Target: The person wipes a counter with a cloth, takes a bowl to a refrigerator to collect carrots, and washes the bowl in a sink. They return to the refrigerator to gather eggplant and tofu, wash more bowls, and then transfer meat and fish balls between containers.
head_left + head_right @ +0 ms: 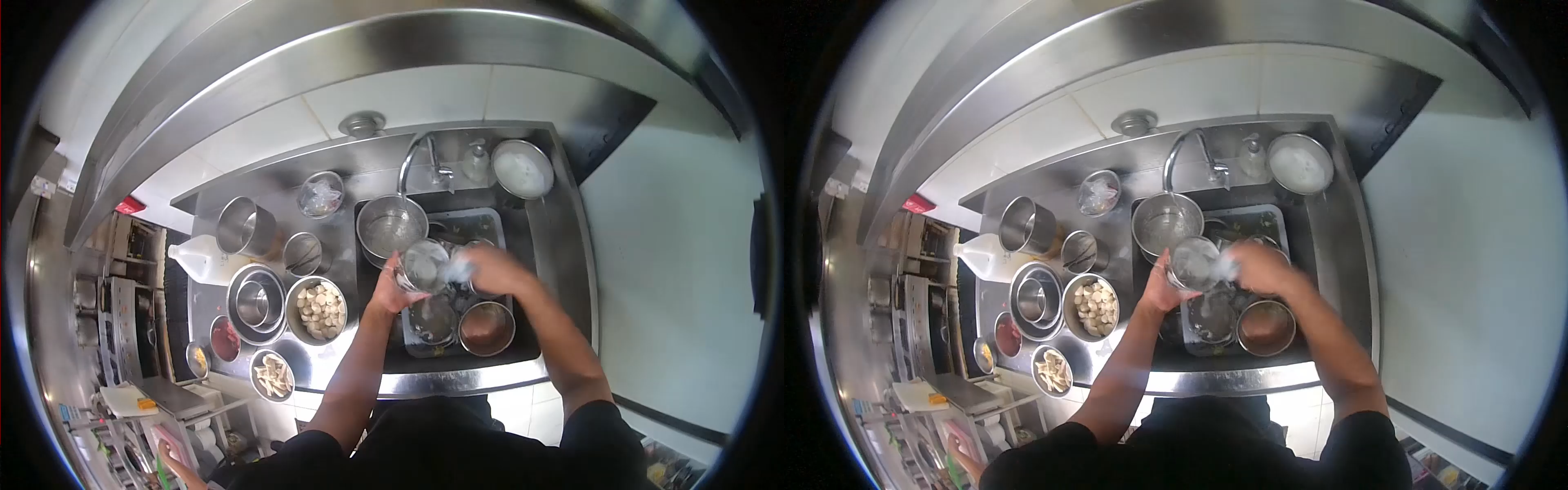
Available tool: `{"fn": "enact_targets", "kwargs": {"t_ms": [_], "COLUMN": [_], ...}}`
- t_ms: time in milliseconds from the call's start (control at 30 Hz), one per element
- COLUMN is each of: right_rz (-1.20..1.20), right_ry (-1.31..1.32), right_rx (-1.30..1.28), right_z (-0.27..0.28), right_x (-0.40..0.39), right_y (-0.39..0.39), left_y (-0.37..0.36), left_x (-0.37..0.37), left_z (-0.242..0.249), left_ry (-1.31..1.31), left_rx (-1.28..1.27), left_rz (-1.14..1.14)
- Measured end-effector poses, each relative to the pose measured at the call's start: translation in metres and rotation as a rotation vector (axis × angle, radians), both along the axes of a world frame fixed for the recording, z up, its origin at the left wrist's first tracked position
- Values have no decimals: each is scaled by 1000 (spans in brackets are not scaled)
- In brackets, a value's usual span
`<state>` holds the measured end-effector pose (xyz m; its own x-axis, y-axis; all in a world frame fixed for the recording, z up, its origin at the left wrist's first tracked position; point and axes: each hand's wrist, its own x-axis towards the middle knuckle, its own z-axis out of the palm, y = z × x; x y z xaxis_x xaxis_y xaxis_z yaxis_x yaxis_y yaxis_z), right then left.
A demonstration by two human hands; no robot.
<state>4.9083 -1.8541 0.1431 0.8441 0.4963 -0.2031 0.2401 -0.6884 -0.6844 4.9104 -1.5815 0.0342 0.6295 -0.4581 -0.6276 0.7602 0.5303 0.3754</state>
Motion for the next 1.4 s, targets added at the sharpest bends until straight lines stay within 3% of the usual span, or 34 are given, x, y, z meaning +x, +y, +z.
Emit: {"fn": "enact_targets", "kwargs": {"t_ms": [67,133,233,267,367,533,700,800,833,900,967,1000,1100,1133,1167,1233,1267,1367,1400], "right_rz": [-324,-466,-510,-486,-365,-234,-265,-550,-538,-439,-473,-517,-828,-890,-949,-878,-845,-943,-834], "right_ry": [-390,-424,-616,-466,-623,-542,-607,-477,-526,-136,98,238,650,693,727,747,757,799,859], "right_rx": [-391,-590,-532,-473,-324,-357,-479,45,311,280,626,803,1224,1440,1659,1823,1901,1808,1752], "right_z": [43,43,23,22,-72,-145,-151,-113,-103,-100,-84,-92,-114,-102,-99,-97,-99,-105,-132], "right_x": [18,51,77,86,116,115,115,103,101,100,108,119,161,157,158,155,150,131,134], "right_y": [-31,-64,-71,-55,-3,29,36,58,77,109,132,141,165,169,171,164,158,133,119], "left_y": [13,19,16,18,17,12,13,12,11,2,-7,-5,-23,-36,-35,-34,-28,-7,-2], "left_x": [19,36,62,70,85,94,102,114,119,121,130,136,126,128,125,125,126,148,154], "left_z": [7,18,40,40,39,36,22,12,8,6,6,4,17,-5,-3,-1,5,-25,-29], "left_ry": [7,-12,-38,-20,-8,8,24,-13,-45,-101,-165,-158,-255,-335,-285,-186,1,-250,-206], "left_rx": [-28,-26,73,41,42,68,127,232,269,376,524,470,735,783,628,307,316,275,318], "left_rz": [86,145,179,206,248,236,148,88,73,52,50,99,426,623,620,602,578,361,231]}}
